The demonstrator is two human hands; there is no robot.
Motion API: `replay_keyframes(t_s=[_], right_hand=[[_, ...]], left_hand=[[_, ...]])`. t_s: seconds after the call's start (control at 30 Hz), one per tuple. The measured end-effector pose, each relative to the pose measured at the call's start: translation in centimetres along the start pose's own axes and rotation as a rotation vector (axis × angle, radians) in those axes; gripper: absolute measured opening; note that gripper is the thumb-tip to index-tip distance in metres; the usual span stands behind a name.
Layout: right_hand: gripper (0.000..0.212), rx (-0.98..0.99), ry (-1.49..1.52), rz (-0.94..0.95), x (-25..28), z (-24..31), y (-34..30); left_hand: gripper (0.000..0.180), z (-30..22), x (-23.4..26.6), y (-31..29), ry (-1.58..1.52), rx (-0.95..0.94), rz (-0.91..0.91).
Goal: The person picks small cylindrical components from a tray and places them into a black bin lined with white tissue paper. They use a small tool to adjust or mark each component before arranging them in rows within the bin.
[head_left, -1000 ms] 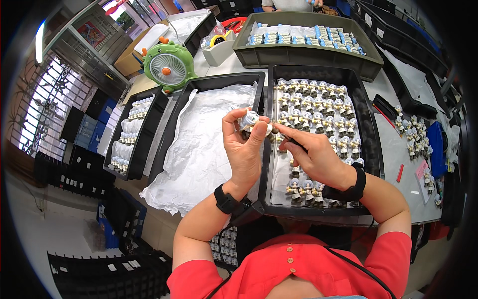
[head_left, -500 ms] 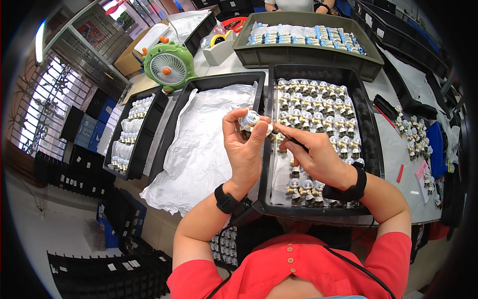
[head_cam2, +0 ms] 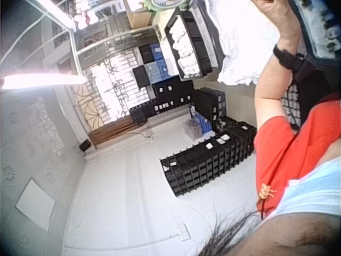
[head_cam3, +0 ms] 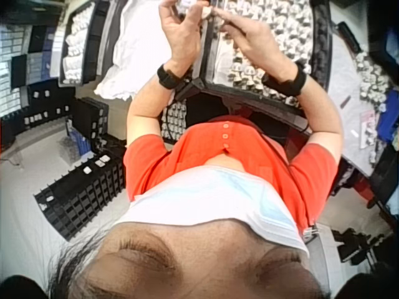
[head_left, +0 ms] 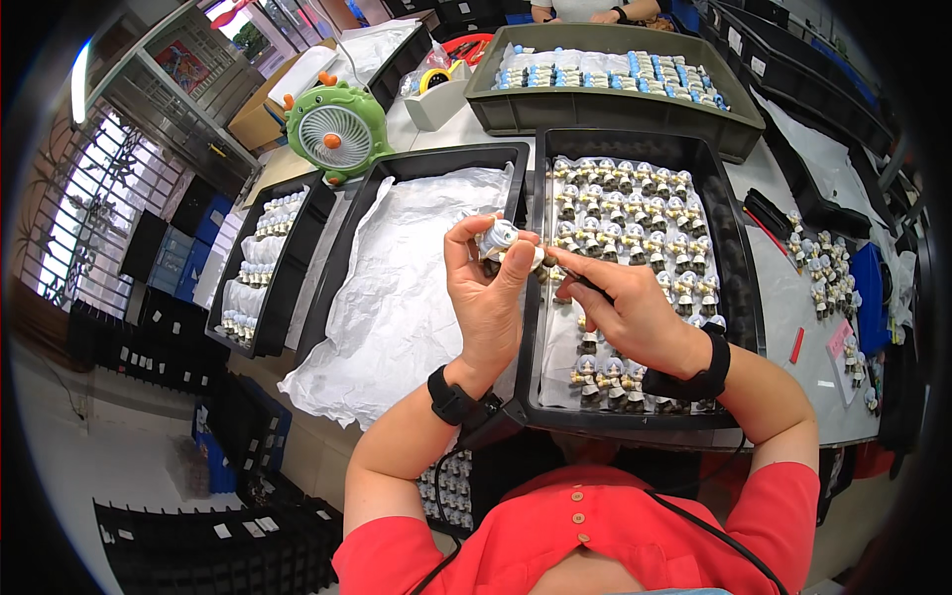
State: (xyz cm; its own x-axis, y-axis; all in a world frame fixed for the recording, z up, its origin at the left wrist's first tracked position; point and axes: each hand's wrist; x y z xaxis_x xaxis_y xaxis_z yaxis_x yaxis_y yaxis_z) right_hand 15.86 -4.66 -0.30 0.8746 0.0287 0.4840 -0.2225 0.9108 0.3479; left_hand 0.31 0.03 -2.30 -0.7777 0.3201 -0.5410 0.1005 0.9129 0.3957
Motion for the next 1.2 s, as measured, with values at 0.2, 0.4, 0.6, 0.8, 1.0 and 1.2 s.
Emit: replay_keyframes(t_s=[0.2,0.4,0.6,0.8,1.0,1.2], right_hand=[[0.038,0.087,-0.061,-0.031,-0.2,-0.5,0.1],[0.038,0.080,-0.058,-0.029,-0.1,-0.2,0.0],[0.037,0.008,-0.016,0.001,0.1,0.0,0.1],[0.037,0.128,-0.084,-0.057,-0.2,-0.6,0.0],[0.029,-0.253,0.287,0.076,0.5,0.3,0.2],[0.025,-0.307,0.435,0.132,0.5,-1.0,0.7]], left_hand=[[0.038,0.0,-0.1,0.0,0.008,-0.004,0.004],[0.038,0.0,-0.1,0.0,0.004,-0.007,0.006],[0.038,-0.1,-0.1,0.0,0.012,-0.009,0.004],[0.038,0.1,0.0,0.0,0.003,0.000,0.009],[0.037,0.0,0.1,0.0,0.007,-0.006,0.025],[0.035,0.4,0.3,0.0,0.031,0.041,0.118]])
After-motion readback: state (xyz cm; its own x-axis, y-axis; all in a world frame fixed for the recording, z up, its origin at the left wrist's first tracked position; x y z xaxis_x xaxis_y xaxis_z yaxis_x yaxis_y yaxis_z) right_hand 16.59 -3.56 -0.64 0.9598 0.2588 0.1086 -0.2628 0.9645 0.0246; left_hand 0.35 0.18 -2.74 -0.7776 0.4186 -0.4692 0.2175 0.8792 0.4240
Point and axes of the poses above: each hand's wrist, its own y-axis towards the middle knuckle, its own x-axis out of the back of the hand, z = x × y, and after that the axes turned 4 degrees about -y, right-handed
